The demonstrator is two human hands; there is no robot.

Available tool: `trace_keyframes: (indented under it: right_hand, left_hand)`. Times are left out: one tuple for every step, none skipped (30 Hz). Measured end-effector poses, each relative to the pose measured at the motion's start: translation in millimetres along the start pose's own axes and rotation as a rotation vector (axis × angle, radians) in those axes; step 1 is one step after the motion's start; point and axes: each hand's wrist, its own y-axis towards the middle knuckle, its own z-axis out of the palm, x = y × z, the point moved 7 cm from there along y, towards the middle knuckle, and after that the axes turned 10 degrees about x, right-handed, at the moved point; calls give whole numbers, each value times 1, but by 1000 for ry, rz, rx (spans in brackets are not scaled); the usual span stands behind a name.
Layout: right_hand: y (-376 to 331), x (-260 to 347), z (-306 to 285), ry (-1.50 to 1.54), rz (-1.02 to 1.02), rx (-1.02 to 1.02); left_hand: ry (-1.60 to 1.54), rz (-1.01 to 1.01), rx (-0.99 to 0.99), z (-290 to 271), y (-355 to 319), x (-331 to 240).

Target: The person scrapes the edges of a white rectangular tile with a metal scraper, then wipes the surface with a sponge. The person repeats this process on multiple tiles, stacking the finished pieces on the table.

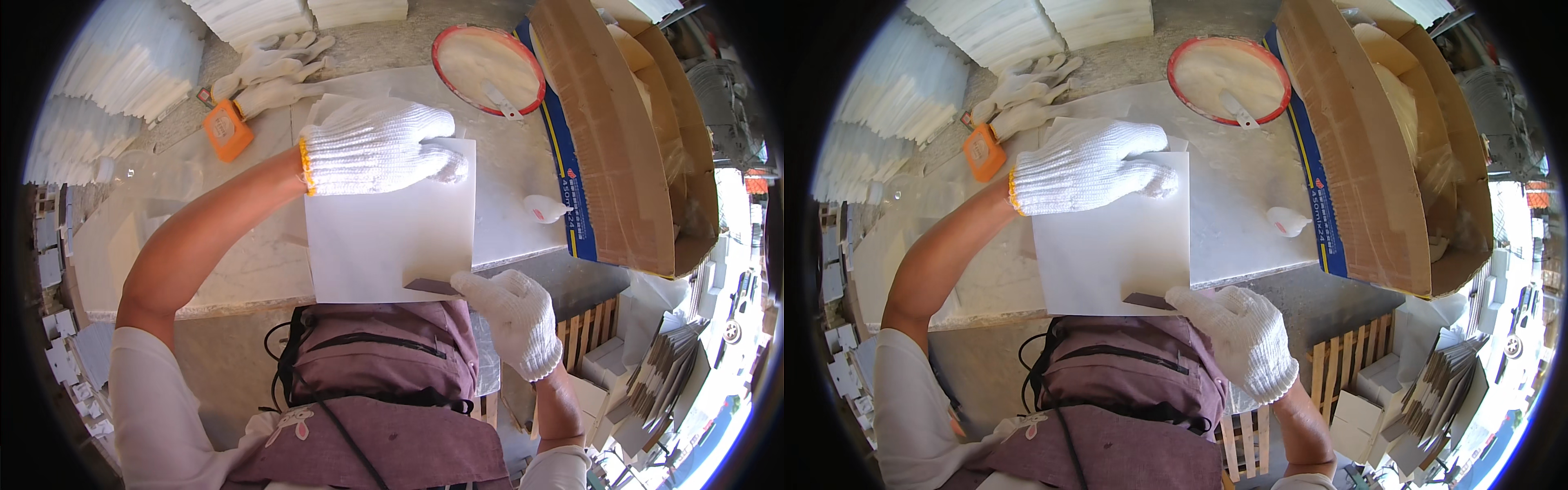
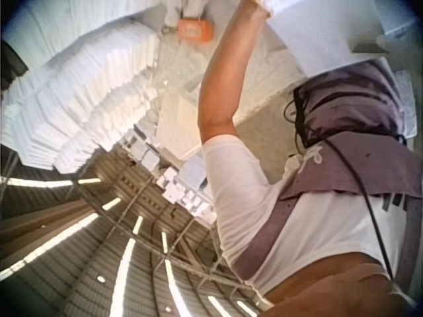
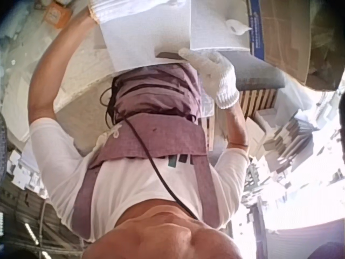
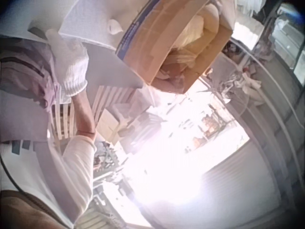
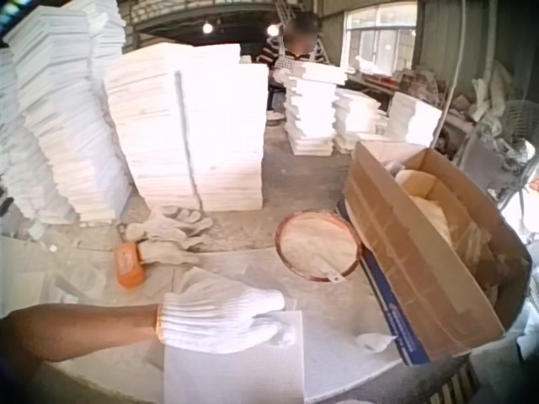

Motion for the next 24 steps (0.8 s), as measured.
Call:
trace_keyframes:
  right_hand:
    - [0,1,-1,-7,-23,-29]
    - [4,-1,-3,-14,-46,-59]
    - [10,-5,-6,-21,-69,-88]
    - [18,-8,-10,-30,-97,-117]
    - [28,-14,-16,-65,-84,-148]
    - [27,-13,-14,-59,-93,-136]
    - [27,-12,-10,-53,-105,-122]
    - [24,-9,-7,-49,-117,-103]
    - [11,-10,-1,-9,-24,-25]
    - [7,-6,-1,-9,-32,-24]
    - [5,-2,-2,-8,-41,-22]
    - [4,1,-5,-7,-49,-21]
    - [7,-7,-4,16,13,56]
    - [17,-12,-9,54,-26,-26]
    - [32,-19,-14,90,-65,-109]
    - [41,-23,-21,119,-106,-189]
    - [43,-27,-21,72,-59,-114]
    - [38,-23,-20,71,-85,-91]
    - [32,-15,-16,74,-124,-54]
    - [23,-9,-13,70,-157,-23]
    - [8,-11,-3,-7,-111,51]
    - [-1,-5,-4,31,-133,103]
    - [-12,-6,0,60,-127,139]
    - [-22,-9,4,90,-120,173]
  left_hand:
    - [-26,7,-9,0,-1,1]
    - [-53,13,-17,1,-1,1]
    - [-52,38,-17,2,-1,2]
    - [-49,60,-21,1,-1,3]
    - [-46,83,-25,-1,0,1]
    - [-31,75,-7,0,0,-1]
    - [-17,64,9,-1,-1,-2]
    - [-7,53,23,-1,-2,-3]
    - [2,63,3,-2,-3,-3]
    - [12,74,-16,0,-3,-2]
    - [21,85,-34,0,-3,-3]
    - [-10,61,-6,0,-2,-1]
    - [-38,45,35,1,-1,-2]
    - [-63,25,76,3,0,-3]
    - [-52,27,64,3,-1,-4]
    - [-44,30,45,0,-2,-3]
    - [-35,35,25,-3,-2,-3]
    - [-28,38,40,-1,-1,-2]
    - [-26,27,45,2,-2,1]
    - [-23,26,51,3,0,1]
    - [-70,26,72,1,0,-2]
    - [-81,-1,92,0,2,-3]
    - [-89,-29,119,0,2,-2]
    - [-97,-57,146,1,2,-1]
